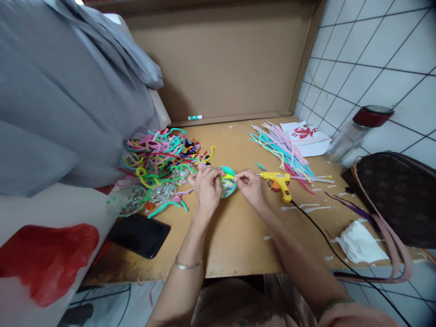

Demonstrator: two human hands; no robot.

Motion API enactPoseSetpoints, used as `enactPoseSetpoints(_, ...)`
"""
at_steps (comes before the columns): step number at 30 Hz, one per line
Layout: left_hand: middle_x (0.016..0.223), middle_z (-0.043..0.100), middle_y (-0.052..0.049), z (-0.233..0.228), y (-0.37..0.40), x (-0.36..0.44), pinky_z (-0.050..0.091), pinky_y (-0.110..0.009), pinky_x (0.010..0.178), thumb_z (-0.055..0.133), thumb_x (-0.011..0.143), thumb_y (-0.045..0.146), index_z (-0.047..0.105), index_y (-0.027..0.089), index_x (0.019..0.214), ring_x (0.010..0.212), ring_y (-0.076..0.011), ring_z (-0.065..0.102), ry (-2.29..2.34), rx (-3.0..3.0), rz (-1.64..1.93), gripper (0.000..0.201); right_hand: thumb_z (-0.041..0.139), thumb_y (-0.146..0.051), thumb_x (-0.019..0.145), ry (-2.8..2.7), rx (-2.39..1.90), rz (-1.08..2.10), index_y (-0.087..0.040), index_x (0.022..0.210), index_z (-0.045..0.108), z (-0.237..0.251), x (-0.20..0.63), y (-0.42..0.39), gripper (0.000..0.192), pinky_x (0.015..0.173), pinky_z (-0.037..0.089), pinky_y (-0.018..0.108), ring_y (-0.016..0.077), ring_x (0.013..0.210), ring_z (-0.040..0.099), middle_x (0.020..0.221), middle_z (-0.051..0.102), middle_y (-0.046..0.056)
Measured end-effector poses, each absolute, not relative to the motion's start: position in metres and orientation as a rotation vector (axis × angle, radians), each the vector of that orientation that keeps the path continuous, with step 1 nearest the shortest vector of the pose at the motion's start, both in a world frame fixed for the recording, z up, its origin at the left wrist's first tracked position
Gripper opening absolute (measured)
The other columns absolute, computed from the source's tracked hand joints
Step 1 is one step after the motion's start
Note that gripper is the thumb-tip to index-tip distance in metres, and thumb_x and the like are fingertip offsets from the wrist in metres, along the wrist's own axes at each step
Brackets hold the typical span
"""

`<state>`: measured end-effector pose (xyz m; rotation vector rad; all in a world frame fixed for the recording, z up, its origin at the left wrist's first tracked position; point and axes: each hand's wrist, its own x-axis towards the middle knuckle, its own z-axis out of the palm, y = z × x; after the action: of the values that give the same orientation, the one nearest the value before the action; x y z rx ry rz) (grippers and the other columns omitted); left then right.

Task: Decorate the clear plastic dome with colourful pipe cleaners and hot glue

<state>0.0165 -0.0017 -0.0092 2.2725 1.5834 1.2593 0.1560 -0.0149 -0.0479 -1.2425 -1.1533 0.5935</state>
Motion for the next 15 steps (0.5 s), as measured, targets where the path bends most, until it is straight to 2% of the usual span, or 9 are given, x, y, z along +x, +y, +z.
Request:
enactPoseSetpoints(10,0.092,0.076,-0.003,-0.0074,-0.0062,0.0190,0.024,-0.050,0.104,0.047,0.086,0.014,0.067,0.024,0.082,0.095,-0.0236,0.064,1.699,2.347,1.213,0.023,0.058,-0.023,0.069,-1.163,-1.213,0.595,-0.023,0.061,0.061,-0.0445,0.1544,-0.0176,0.009,0.060,0.047,0.026,0.0137,0.059,0.056,0.067,0.061,-0.001)
enactPoseSetpoints(15,0.098,0.076,-0.003,-0.0104,-0.0055,0.0173,0.021,-0.052,0.108,0.049,0.087,0.014,0.070,0.025,0.084,0.099,-0.0231,0.065,1.642,2.377,1.221,0.024,0.057,-0.021,0.068,-1.176,-1.225,0.586,-0.023,0.061,0.061,-0.0460,0.1559,-0.0171,0.009,0.061,0.048,0.026,0.0139,0.060,0.057,0.066,0.061,-0.001)
